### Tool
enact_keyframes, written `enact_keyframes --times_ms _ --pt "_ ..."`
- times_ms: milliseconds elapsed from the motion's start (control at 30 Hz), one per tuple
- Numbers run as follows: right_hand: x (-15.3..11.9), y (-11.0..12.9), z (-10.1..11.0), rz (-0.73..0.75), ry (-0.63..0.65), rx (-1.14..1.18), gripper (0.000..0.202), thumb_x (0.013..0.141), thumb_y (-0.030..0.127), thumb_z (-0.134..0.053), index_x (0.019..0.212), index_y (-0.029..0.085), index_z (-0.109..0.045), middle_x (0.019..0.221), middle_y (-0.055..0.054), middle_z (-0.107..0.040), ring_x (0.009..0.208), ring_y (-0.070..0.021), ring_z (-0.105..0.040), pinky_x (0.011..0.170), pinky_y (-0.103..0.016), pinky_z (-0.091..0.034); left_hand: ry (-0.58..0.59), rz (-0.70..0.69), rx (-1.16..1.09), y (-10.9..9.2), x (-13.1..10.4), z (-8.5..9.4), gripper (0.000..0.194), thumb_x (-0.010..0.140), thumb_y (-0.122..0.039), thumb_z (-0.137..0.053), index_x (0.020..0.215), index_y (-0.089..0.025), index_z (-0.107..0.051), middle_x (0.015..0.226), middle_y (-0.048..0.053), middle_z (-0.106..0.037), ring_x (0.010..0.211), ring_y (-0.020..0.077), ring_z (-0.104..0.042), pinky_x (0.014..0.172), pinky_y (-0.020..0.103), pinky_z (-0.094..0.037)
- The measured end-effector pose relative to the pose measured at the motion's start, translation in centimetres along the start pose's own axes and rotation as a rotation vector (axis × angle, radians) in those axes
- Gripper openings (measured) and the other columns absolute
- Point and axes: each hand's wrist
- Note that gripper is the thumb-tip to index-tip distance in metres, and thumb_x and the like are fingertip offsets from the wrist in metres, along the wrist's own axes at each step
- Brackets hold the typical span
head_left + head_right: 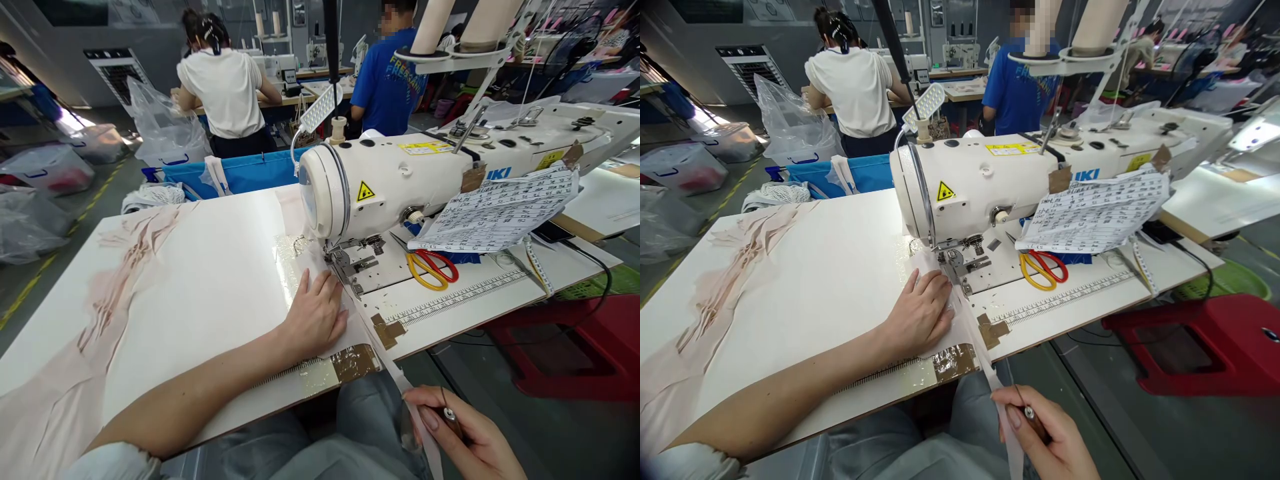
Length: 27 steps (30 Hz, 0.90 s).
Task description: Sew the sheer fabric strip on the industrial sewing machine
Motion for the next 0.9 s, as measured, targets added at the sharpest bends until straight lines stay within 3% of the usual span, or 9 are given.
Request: enact_keyframes --times_ms 333,500,667,800,900 --pt "1.9 -0.1 -0.7 0.003 0.081 -0.006 0.036 0.095 0.055 -0.057 0.101 0.022 -0.071 0.068 -0.001 -0.06 0.061 -0.0163 -0.055 0.054 -0.024 -0.042 0.006 -0.012 0.016 -0.1 -0.1 0.4 0.046 0.099 -0.038 -0.038 0.129 -0.006 -0.053 0.136 0.019 -0.051 0.134 0.0335 -0.039 0.114 0.061 -0.029" --pt "2.8 0.2 -1.2 0.002 0.125 0.01 0.033 0.095 0.051 -0.056 0.104 0.022 -0.07 0.069 -0.001 -0.063 0.06 -0.0164 -0.055 0.054 -0.024 -0.044 -0.007 -0.012 0.031 0.0 0.0 0.3 0.046 0.1 -0.039 -0.037 0.129 -0.007 -0.053 0.135 0.019 -0.052 0.134 0.0334 -0.039 0.114 0.061 -0.03" --pt "4.0 0.2 -1.2 0.046 0.195 -0.04 0.032 0.098 0.047 -0.054 0.111 0.022 -0.069 0.095 -0.008 -0.072 0.083 -0.0212 -0.067 0.063 -0.022 -0.052 -0.011 -0.006 0.046 0.1 0.1 0.1 0.047 0.099 -0.038 -0.036 0.129 -0.007 -0.053 0.134 0.018 -0.053 0.133 0.033 -0.039 0.113 0.06 -0.031" --pt "4.8 0.1 -1.0 0.116 0.197 -0.114 0.03 0.098 0.043 -0.055 0.114 0.023 -0.07 0.11 -0.009 -0.072 0.102 -0.0226 -0.067 0.083 -0.023 -0.054 -0.013 -0.013 0.09 0.2 0.3 0.0 0.048 0.099 -0.036 -0.037 0.131 -0.004 -0.052 0.136 0.019 -0.052 0.135 0.0334 -0.038 0.114 0.061 -0.029" --pt "5.2 0.0 -1.1 0.116 0.17 -0.12 0.032 0.098 0.045 -0.055 0.117 0.023 -0.069 0.114 -0.009 -0.071 0.105 -0.0227 -0.066 0.085 -0.023 -0.054 0.017 -0.025 0.138 0.5 0.5 0.3 0.047 0.098 -0.03 -0.037 0.134 -0.002 -0.05 0.138 0.02 -0.051 0.135 0.0339 -0.037 0.114 0.062 -0.029"
Point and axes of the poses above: each hand's wrist, its own x-axis towards the middle knuckle, its own z-axis out of the back of the hand, y = z × x
